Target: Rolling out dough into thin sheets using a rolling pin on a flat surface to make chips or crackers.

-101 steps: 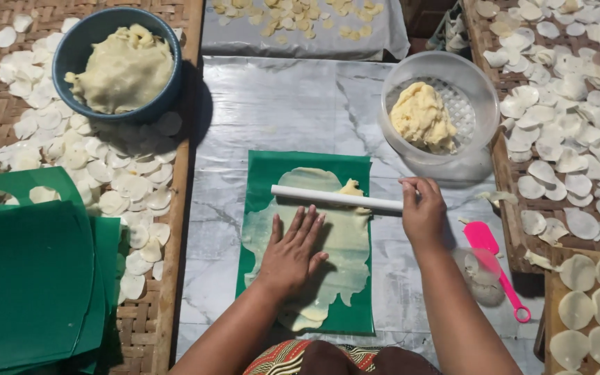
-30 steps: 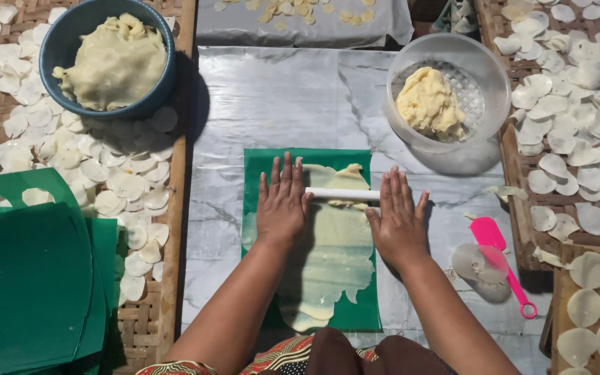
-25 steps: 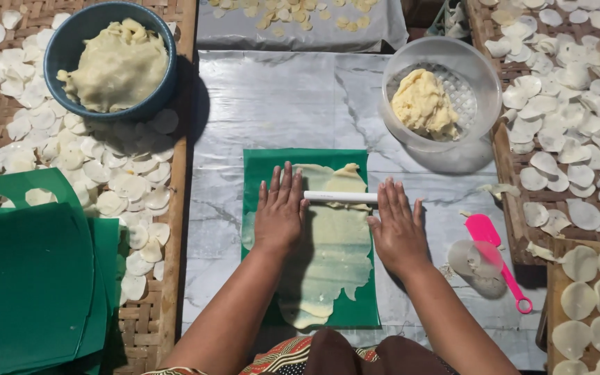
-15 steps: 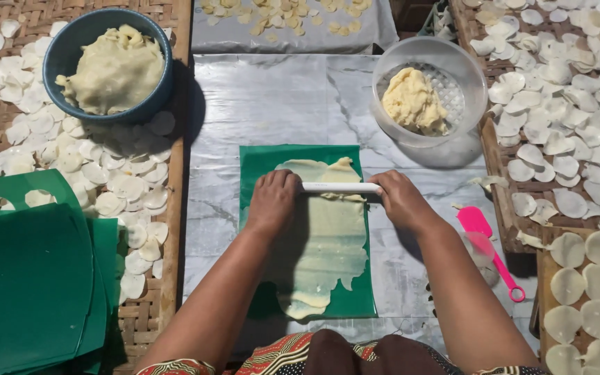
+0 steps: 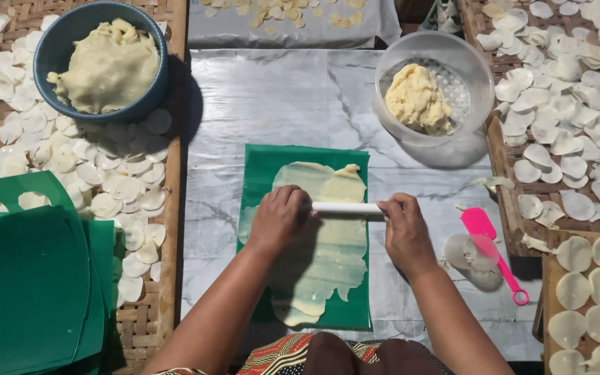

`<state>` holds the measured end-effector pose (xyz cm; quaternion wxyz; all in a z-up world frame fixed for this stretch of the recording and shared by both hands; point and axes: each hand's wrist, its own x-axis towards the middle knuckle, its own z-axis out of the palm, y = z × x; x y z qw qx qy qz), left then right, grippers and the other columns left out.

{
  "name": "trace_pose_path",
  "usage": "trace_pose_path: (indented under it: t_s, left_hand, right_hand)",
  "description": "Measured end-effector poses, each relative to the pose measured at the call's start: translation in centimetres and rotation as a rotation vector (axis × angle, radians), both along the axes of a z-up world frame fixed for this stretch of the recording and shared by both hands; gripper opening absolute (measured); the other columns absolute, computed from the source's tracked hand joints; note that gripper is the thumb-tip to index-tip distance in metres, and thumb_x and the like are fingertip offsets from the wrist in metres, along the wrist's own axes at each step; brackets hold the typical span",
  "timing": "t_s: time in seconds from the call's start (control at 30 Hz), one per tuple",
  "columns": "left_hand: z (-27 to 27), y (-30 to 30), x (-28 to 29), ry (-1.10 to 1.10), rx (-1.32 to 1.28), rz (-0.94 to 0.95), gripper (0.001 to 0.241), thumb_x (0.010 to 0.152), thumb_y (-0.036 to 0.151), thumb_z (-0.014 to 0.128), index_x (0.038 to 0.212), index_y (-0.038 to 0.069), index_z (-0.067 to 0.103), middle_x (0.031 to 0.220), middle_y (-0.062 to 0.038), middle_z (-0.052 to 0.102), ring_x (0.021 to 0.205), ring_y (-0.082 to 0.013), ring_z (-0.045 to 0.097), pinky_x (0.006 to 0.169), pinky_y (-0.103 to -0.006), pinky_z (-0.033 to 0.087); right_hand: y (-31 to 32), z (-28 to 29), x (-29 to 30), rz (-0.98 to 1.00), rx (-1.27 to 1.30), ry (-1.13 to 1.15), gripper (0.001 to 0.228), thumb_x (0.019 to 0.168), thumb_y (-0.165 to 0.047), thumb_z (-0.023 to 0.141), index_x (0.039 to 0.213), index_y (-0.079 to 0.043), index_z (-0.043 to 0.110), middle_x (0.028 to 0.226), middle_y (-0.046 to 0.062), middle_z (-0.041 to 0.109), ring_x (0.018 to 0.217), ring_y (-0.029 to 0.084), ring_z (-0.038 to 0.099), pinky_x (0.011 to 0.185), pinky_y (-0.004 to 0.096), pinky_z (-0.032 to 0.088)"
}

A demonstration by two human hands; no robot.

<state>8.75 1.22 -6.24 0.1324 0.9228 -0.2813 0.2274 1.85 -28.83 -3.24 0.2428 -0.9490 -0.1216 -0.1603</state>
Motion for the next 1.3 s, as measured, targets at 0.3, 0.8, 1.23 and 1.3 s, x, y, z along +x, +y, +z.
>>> trace_pose_path:
  t_s: [0.3,0.8,1.23,1.3]
  left_hand:
    - [5.7,-3.5,1.5,0.513,0.021,0.357,0.061,0.105,0.038,0.039,0.157,0.005,0.034,0.17,-0.022,0.02,0.159,-0.0362,0.009,0.124,-0.0628,-0.001]
    - [4.6,-3.1,3.5,0.469,0.007,0.35,0.07,0.104,0.046,0.032,0.164,0.012,0.022,0.173,-0.012,0.01,0.16,-0.0304,0.006,0.126,-0.0629,-0.004]
    - [2.1,-1.1,-6.0,0.475,0.137,0.234,0.068,0.105,0.053,0.032,0.164,0.019,0.023,0.173,-0.01,0.013,0.159,-0.0284,0.011,0.127,-0.0565,0.0]
    - [2.1,-1.0,-5.7,0.463,0.129,0.216,0.068,0.105,0.054,0.033,0.163,0.02,0.026,0.173,-0.009,0.015,0.159,-0.0273,0.012,0.127,-0.0561,0.0]
  right_hand:
    - [3.3,1.0,0.9,-0.184,-0.242,0.194,0.07,0.108,-0.045,0.041,0.162,-0.002,0.032,0.165,0.026,0.033,0.157,0.038,0.022,0.121,0.068,0.004]
    - [1.1,-1.5,5.9,-0.344,-0.159,0.233,0.062,0.112,-0.045,0.034,0.161,-0.008,0.034,0.168,0.017,0.033,0.156,0.031,0.026,0.12,0.072,0.006]
    - [1.8,-0.2,-4.4,-0.158,-0.248,0.022,0.05,0.101,-0.038,0.054,0.142,-0.011,0.051,0.155,0.013,0.04,0.14,0.032,0.039,0.115,0.061,0.021]
    - [0.9,-0.7,-4.5,-0.128,-0.296,-0.108,0.036,0.095,-0.038,0.063,0.124,-0.018,0.065,0.141,0.006,0.053,0.124,0.027,0.057,0.112,0.049,0.041]
